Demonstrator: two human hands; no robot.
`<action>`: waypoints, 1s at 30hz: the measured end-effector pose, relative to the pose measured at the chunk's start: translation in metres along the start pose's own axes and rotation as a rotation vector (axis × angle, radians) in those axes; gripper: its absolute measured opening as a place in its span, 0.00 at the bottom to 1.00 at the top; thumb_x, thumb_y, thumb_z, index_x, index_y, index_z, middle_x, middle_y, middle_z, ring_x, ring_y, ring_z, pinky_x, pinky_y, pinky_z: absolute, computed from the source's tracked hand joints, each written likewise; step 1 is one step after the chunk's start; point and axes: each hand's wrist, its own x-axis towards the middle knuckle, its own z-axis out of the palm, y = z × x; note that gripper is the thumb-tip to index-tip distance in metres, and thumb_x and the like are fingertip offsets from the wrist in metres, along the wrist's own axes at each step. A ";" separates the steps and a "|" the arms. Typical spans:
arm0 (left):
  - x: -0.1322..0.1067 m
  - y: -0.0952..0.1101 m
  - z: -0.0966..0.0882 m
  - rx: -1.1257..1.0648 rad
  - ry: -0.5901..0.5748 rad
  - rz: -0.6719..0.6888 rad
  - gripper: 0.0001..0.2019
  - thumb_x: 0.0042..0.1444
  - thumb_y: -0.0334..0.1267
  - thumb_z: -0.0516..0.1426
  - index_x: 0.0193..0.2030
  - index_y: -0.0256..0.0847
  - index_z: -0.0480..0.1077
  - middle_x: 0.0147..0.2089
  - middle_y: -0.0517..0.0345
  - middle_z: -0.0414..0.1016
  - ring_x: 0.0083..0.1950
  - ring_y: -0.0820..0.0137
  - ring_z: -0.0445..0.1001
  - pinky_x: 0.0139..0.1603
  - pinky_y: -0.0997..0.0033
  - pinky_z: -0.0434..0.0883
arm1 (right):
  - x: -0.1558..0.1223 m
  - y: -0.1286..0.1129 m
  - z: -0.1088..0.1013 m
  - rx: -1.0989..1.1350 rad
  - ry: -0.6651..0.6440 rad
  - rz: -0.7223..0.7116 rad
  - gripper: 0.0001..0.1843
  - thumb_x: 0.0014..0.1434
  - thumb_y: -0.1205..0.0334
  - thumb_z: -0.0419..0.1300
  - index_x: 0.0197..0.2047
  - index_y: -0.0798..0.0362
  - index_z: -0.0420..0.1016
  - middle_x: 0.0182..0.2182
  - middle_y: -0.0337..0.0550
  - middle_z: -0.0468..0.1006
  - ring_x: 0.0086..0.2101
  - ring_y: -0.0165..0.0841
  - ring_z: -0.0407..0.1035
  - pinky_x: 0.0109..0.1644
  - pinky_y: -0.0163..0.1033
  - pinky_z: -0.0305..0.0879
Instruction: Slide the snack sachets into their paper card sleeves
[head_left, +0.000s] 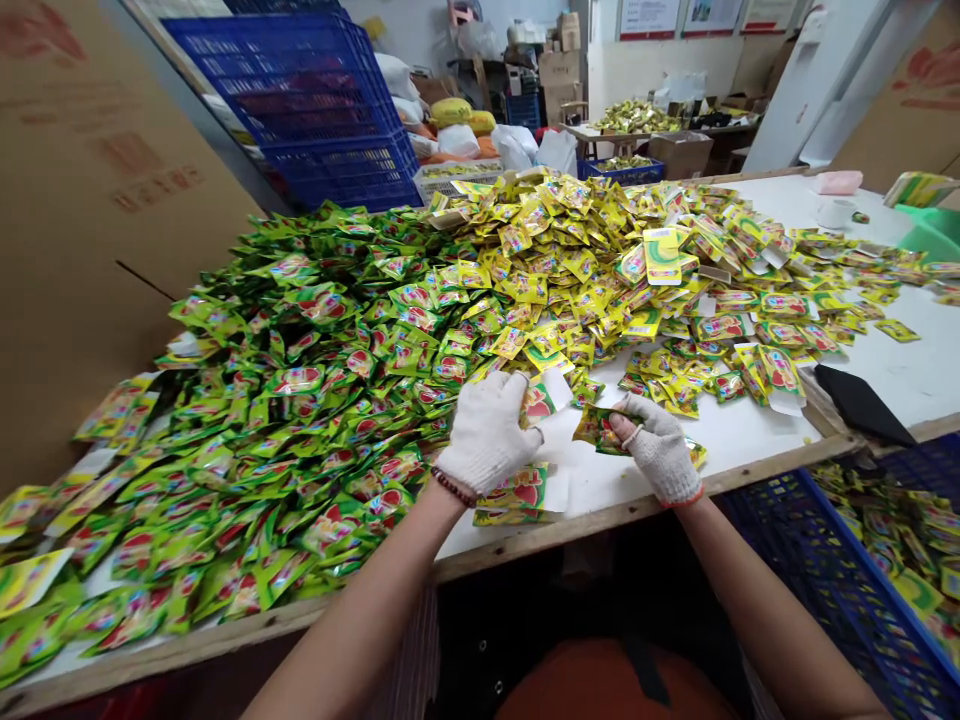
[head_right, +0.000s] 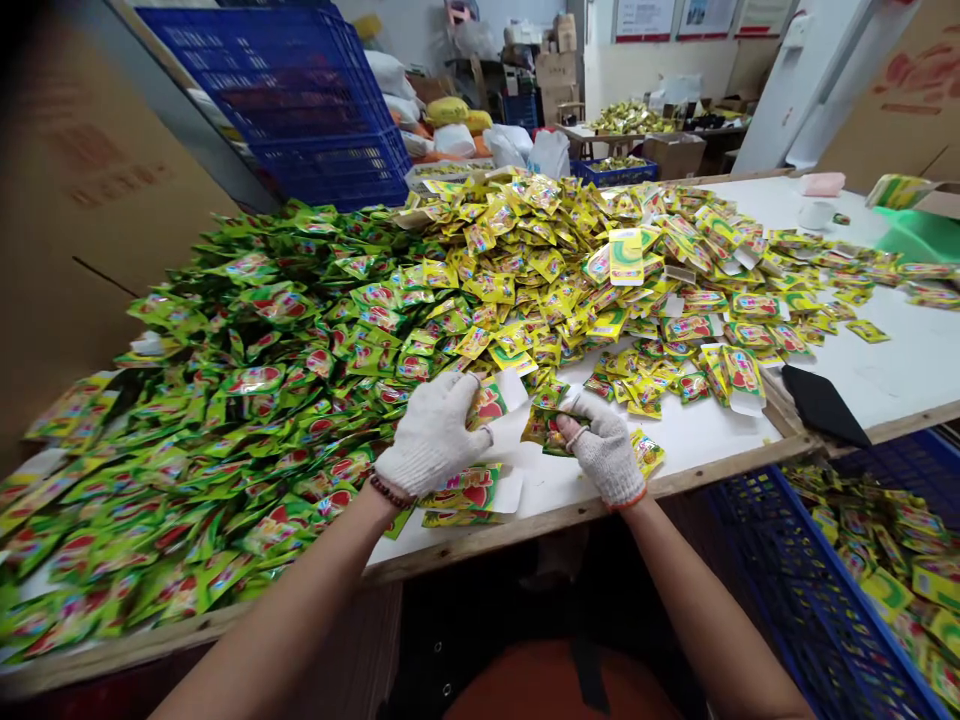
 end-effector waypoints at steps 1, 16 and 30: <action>-0.005 0.001 0.000 -0.043 -0.003 0.073 0.26 0.49 0.41 0.59 0.56 0.39 0.66 0.51 0.45 0.69 0.55 0.52 0.70 0.56 0.56 0.69 | 0.002 -0.003 -0.001 -0.020 0.035 -0.041 0.17 0.56 0.47 0.65 0.41 0.52 0.77 0.36 0.44 0.79 0.33 0.33 0.73 0.34 0.39 0.74; -0.010 0.012 0.022 -0.309 0.060 0.407 0.19 0.49 0.34 0.60 0.50 0.39 0.67 0.45 0.50 0.71 0.46 0.59 0.72 0.46 0.62 0.72 | 0.029 -0.041 -0.008 -0.734 -0.287 -0.232 0.07 0.58 0.67 0.56 0.32 0.53 0.76 0.27 0.38 0.75 0.30 0.31 0.66 0.37 0.34 0.62; -0.015 0.012 0.031 -0.319 0.221 0.348 0.27 0.49 0.35 0.64 0.57 0.36 0.66 0.47 0.46 0.72 0.49 0.56 0.73 0.50 0.59 0.73 | 0.010 -0.035 0.004 -0.556 -0.116 -0.238 0.04 0.57 0.65 0.59 0.31 0.53 0.70 0.26 0.37 0.71 0.30 0.30 0.65 0.35 0.34 0.63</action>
